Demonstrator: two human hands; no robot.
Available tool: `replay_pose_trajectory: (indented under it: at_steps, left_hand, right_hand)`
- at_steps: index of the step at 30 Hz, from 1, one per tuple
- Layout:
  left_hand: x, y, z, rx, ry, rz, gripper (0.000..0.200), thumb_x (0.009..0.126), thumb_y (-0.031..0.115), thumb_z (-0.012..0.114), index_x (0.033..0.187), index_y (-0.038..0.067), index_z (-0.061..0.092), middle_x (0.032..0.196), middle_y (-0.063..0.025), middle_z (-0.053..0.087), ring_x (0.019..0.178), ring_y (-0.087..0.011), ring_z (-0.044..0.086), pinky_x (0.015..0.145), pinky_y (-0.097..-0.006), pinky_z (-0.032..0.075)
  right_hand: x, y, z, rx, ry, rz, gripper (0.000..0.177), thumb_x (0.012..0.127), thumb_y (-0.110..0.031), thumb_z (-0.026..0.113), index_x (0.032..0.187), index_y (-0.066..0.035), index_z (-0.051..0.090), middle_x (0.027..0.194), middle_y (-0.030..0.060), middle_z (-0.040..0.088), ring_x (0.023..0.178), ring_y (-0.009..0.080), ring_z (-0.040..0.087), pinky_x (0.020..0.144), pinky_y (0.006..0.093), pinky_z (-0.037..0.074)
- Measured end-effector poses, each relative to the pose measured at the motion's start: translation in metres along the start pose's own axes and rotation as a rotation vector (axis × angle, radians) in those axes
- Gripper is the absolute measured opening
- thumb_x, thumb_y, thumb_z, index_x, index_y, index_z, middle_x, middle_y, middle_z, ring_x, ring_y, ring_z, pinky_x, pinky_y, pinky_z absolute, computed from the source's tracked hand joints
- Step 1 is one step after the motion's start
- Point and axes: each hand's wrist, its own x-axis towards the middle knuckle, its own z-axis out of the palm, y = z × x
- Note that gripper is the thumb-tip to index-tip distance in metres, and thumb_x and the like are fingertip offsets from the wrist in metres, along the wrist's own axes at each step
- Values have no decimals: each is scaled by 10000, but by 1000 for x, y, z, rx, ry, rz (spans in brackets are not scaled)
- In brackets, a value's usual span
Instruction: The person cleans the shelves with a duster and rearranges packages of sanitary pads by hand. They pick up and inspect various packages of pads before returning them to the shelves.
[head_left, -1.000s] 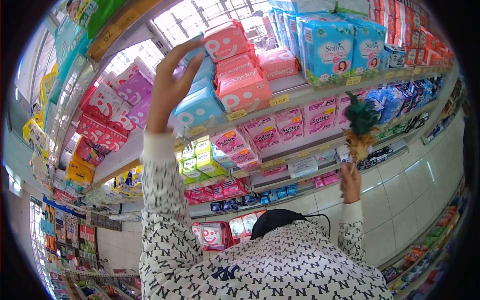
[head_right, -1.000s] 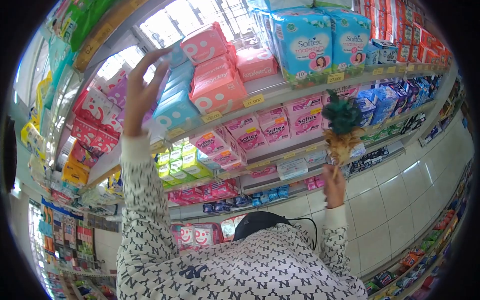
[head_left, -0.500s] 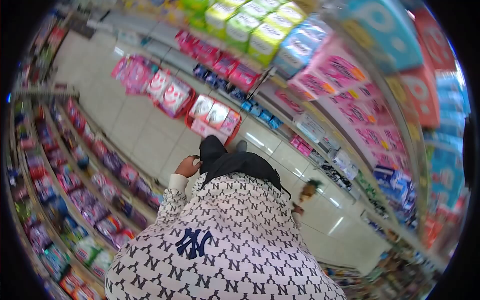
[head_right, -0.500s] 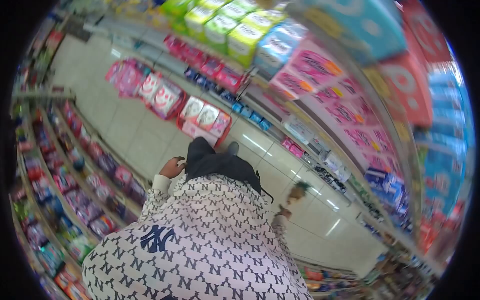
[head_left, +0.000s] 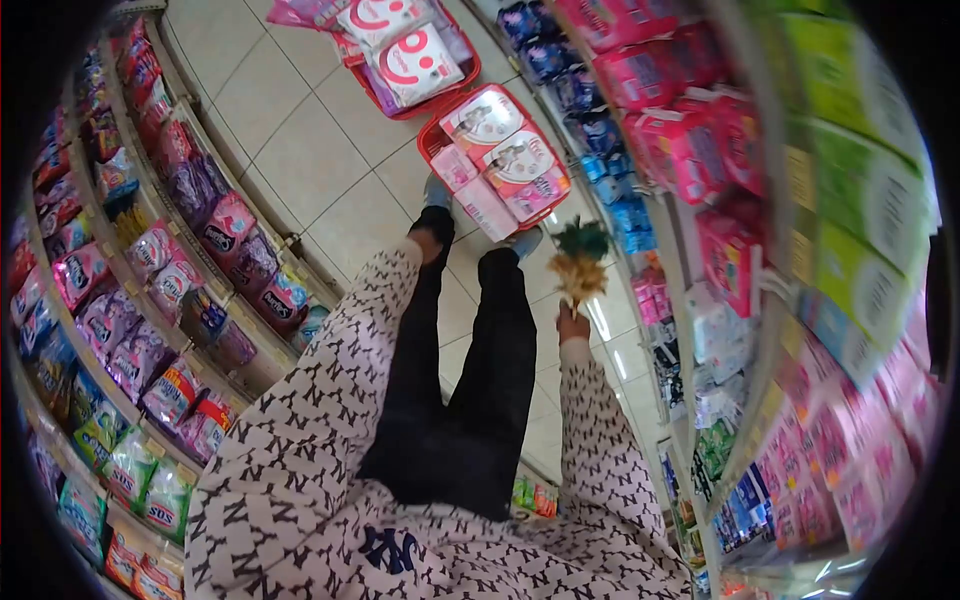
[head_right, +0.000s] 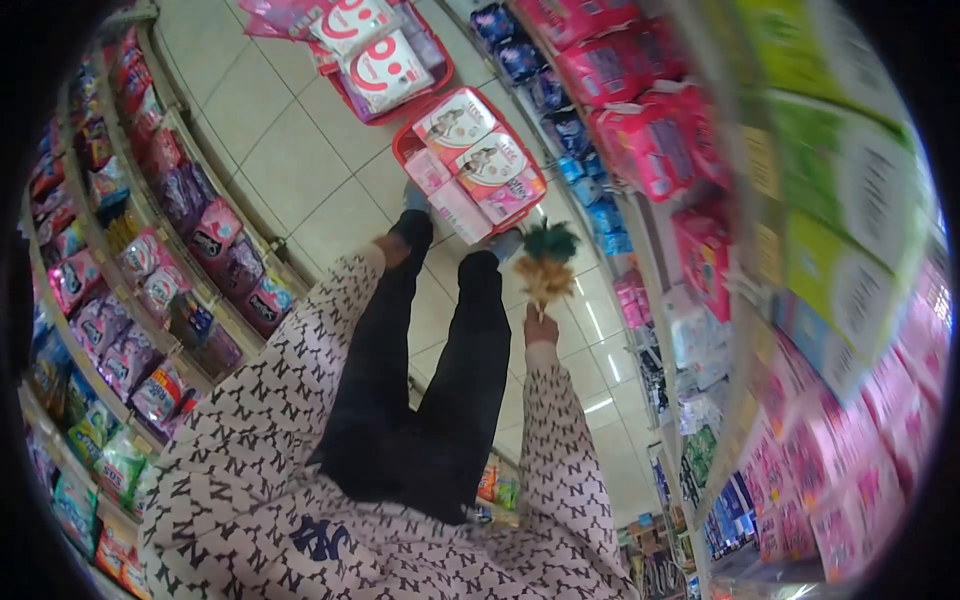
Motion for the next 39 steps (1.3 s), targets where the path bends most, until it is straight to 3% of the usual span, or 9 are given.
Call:
replay_pose_trajectory:
  at_steps: [4,5,7,12,19,26,31,34,39]
  left_hand:
    - [79,19,-84,-395,448,100,393,889,248,580,1200,7,583,1161,-226,621,1094,-368,590,944,-434,460]
    - [102,20,-97,-406,492,185,376,876,218,565,1191,17,598,1152,-244,614,1078,-384,589,931,-436,468]
    - [139,25,-128,-359,448,311,384,874,199,558,1217,29,592,1160,-240,609,1091,-383,582,930,-427,472]
    - [197,42,-105,-154,366,432,465,843,163,588,1294,60,539,1199,-182,569,1145,-359,545,944,-440,470]
    - [188,57,-82,-47,477,406,548,808,233,670,1320,101,525,1259,-154,481,1196,-341,464,954,-465,463]
    - [185,52,-81,-45,493,462,477,827,194,670,1297,180,586,1207,-181,485,1127,-391,453,947,-439,441]
    - [127,47,-79,-549,465,507,504,867,196,646,1346,103,520,1184,-140,542,1122,-262,499,944,-397,442]
    - [40,59,-100,-1192,109,320,572,896,225,660,1377,6,442,1266,-87,555,1175,-159,509,984,-341,427]
    - [-129,81,-61,-1481,-312,474,515,919,176,643,1369,23,442,1268,-75,568,1115,-158,575,909,-289,489]
  right_hand:
    - [122,-50,114,218,224,-312,474,1011,-420,419,1215,-33,600,1014,189,672,693,226,647,693,347,506]
    - [71,-142,95,431,95,-92,474,1014,-394,423,1286,-22,539,1112,229,643,793,295,658,757,373,508]
    - [139,-156,142,418,283,-378,479,1000,-315,459,1345,17,445,1119,252,627,946,393,600,867,429,472]
    - [187,-211,181,510,390,-261,532,927,-236,556,1332,64,388,1298,312,431,1254,449,404,1034,514,348]
    - [202,-223,187,522,349,85,698,881,-275,597,1417,14,255,1344,375,310,1233,485,413,1028,520,385]
    - [231,-183,189,544,273,-146,515,925,-313,545,1294,40,482,1246,330,444,1143,442,481,963,465,407]
    - [143,-171,162,657,350,-396,504,962,-322,514,1291,59,496,1263,291,498,1179,434,475,1020,448,358]
    - [28,-155,111,1049,-109,-188,337,976,-310,558,1245,-112,516,1201,-2,569,1046,140,551,865,333,457]
    - [-125,-106,53,914,-295,-251,355,994,-294,529,1247,-47,517,1089,75,627,1002,188,615,836,349,520]
